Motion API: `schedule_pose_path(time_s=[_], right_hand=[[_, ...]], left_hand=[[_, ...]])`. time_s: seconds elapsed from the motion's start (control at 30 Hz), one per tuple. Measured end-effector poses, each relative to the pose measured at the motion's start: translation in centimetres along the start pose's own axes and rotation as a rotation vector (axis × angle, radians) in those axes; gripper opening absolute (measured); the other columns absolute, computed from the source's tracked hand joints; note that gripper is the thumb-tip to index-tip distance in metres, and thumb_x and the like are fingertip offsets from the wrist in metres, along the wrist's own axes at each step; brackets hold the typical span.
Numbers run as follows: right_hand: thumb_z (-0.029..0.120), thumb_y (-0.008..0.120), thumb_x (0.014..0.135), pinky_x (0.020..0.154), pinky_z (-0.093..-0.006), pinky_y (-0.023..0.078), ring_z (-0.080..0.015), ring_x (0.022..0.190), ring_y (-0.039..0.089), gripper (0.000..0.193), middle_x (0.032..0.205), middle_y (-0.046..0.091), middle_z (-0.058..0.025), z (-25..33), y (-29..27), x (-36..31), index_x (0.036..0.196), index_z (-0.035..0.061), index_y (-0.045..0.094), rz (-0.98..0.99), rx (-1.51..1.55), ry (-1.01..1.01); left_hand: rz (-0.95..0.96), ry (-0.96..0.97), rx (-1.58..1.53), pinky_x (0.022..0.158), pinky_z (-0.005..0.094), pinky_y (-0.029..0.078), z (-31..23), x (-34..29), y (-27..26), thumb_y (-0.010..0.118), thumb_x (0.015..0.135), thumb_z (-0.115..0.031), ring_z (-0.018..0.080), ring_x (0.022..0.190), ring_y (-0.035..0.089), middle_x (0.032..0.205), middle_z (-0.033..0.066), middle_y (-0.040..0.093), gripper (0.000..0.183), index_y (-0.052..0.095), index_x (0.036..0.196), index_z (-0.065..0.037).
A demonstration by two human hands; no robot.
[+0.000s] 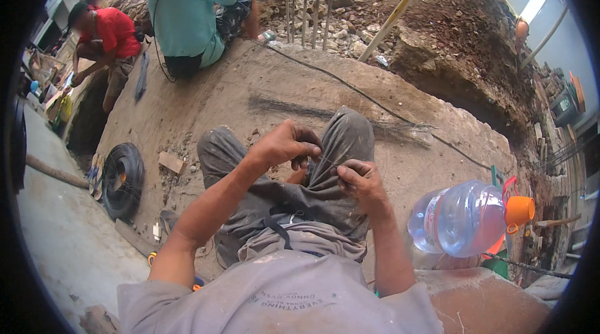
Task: The person sits cross-legged on a concrete slab at a construction site and repeatedly twists a thin wire with both hands. The hands rotate the wire back and forth in a repetitive motion without using any tools.
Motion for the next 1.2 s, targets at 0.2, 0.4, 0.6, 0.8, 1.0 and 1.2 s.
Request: schedule_pose_path(time_s=[0.2,0.4,0.6,0.8,1.0,1.2], right_hand=[[0.022,0.066,0.078,0.06,-0.0328,0.049,-0.0223,0.061,0.064,0.017,0.069,0.067,-0.0097,5.4,1.7,-1.0,0.081,0.0063,0.071,0.196,-1.421,-0.391],[0.013,0.056,0.074,0.068,-0.0418,0.052,-0.0337,0.075,0.067,0.014,0.076,0.066,-0.0197,2.7,3.4,-0.7,0.077,0.0046,0.067,0.21,-1.882,-0.167],[0.012,0.055,0.086,0.052,-0.0369,0.049,-0.0289,0.057,0.063,0.013,0.07,0.066,-0.0171,-2.6,1.2,0.1,0.09,0.0014,0.063,-0.266,-1.215,-0.554],[0.021,0.054,0.094,0.04,-0.0224,0.031,-0.0052,0.044,0.038,0.019,0.056,0.048,0.0036,-3.9,2.0,-0.3,0.09,0.0034,0.062,-0.14,0.335,0.138],[0.026,0.06,0.091,0.046,-0.0234,0.034,-0.0061,0.047,0.043,0.028,0.056,0.051,0.0014,-2.2,0.2,1.3,0.075,0.0028,0.063,0.084,-0.003,-0.063],[0.023,0.066,0.083,0.056,-0.0287,0.044,-0.0129,0.058,0.057,0.024,0.062,0.061,-0.0066,3.0,-1.4,3.6,0.08,-0.0003,0.069,0.423,-0.71,-0.104]], left_hand=[[-0.037,-0.037,0.236,0.057,0.027,0.049,0.4,-1.0,0.8,0.071,0.076,-0.007,0.0104,0.062,0.062,0.074,0.008,0.07,0.017,0.071,0.091,0.001],[-0.16,-0.045,0.339,0.057,0.0277,0.05,2.5,-0.3,1.4,0.069,0.076,-0.009,0.0115,0.064,0.064,0.075,0.0098,0.07,0.017,0.071,0.09,0.001],[-0.287,-0.096,0.252,0.045,0.0272,0.045,-0.2,-2.7,1.1,0.069,0.078,-0.01,0.0107,0.053,0.059,0.071,0.0076,0.069,0.018,0.071,0.092,0.001],[-0.321,-0.016,0.219,0.04,0.0254,0.041,0.6,-2.6,0.4,0.068,0.08,-0.012,0.0079,0.048,0.055,0.069,0.0066,0.067,0.018,0.07,0.094,0.0],[-0.286,-0.062,0.049,0.041,0.0219,0.04,-0.3,-2.9,0.0,0.071,0.078,-0.013,0.0063,0.048,0.053,0.071,0.0064,0.068,0.03,0.067,0.106,-0.003],[-0.291,0.012,0.262,0.057,0.0283,0.049,-0.9,-2.6,-0.1,0.072,0.075,-0.013,0.017,0.059,0.063,0.073,0.0105,0.068,0.024,0.069,0.094,0.001]])
Point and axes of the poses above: each hand's wrist, its own x-axis towards the middle knuckle, its own y-axis out of the palm, z = x × y, the point moved 1 cm from there along x, towards the middle knuckle
